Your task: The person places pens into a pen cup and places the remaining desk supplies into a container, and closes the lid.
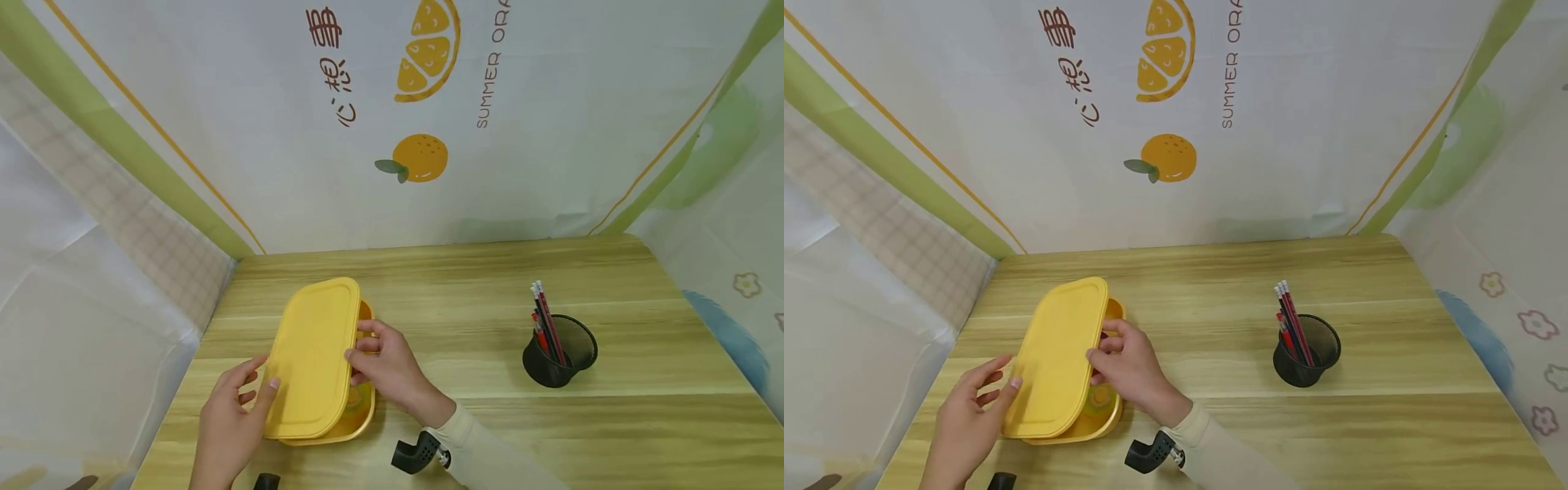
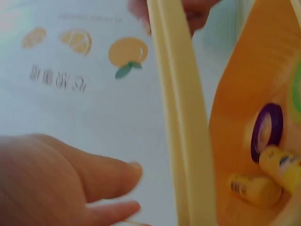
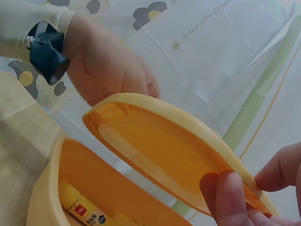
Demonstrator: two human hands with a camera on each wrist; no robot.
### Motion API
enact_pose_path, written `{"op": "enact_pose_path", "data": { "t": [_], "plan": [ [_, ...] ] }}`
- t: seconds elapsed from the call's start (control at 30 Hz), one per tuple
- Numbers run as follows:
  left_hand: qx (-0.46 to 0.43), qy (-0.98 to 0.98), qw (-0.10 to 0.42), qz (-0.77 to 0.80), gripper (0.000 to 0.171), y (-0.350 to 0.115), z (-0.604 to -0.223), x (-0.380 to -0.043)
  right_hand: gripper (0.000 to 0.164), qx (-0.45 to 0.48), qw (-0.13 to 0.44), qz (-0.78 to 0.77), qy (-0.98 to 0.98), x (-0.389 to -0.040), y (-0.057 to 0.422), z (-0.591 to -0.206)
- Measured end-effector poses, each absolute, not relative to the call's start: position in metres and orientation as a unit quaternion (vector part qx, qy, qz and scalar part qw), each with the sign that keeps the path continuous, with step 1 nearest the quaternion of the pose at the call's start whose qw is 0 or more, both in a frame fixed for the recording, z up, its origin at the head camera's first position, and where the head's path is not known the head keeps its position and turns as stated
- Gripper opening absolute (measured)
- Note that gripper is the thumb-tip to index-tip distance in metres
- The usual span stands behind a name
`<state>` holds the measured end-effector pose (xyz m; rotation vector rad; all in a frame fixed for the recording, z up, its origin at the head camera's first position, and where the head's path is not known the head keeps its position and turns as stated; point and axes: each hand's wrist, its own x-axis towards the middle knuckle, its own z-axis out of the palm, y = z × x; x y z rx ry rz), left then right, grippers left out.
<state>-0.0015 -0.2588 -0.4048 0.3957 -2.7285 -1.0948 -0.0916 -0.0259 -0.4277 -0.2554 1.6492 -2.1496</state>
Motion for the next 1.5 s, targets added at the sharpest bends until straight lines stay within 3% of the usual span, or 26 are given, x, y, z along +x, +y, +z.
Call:
{"op": "enact_pose_path", "data": {
  "t": [0.13, 0.23, 0.5, 0.93, 1.5],
  "plan": [
    [0.171, -0.900, 0.005, -0.400, 0.061, -0.274, -0.410, -0.008, 0.057, -0.101, 0.208, -0.775, 0.588, -0.092, -0.023, -0.429],
    [0.185, -0.891, -0.020, -0.414, 0.059, -0.278, -0.412, -0.011, 0.057, -0.108, 0.206, -0.776, 0.586, -0.092, -0.020, -0.430],
    [0.193, -0.888, 0.000, -0.418, 0.044, -0.278, -0.414, -0.013, 0.058, -0.121, 0.197, -0.755, 0.614, -0.094, -0.014, -0.434],
    [0.181, -0.891, 0.007, -0.417, 0.047, -0.278, -0.421, -0.015, 0.058, -0.155, 0.078, -0.632, 0.755, -0.098, -0.003, -0.449],
    [0.184, -0.890, -0.001, -0.418, 0.048, -0.277, -0.429, -0.012, 0.059, -0.158, 0.073, -0.611, 0.772, -0.095, -0.003, -0.459]
  ]
}}
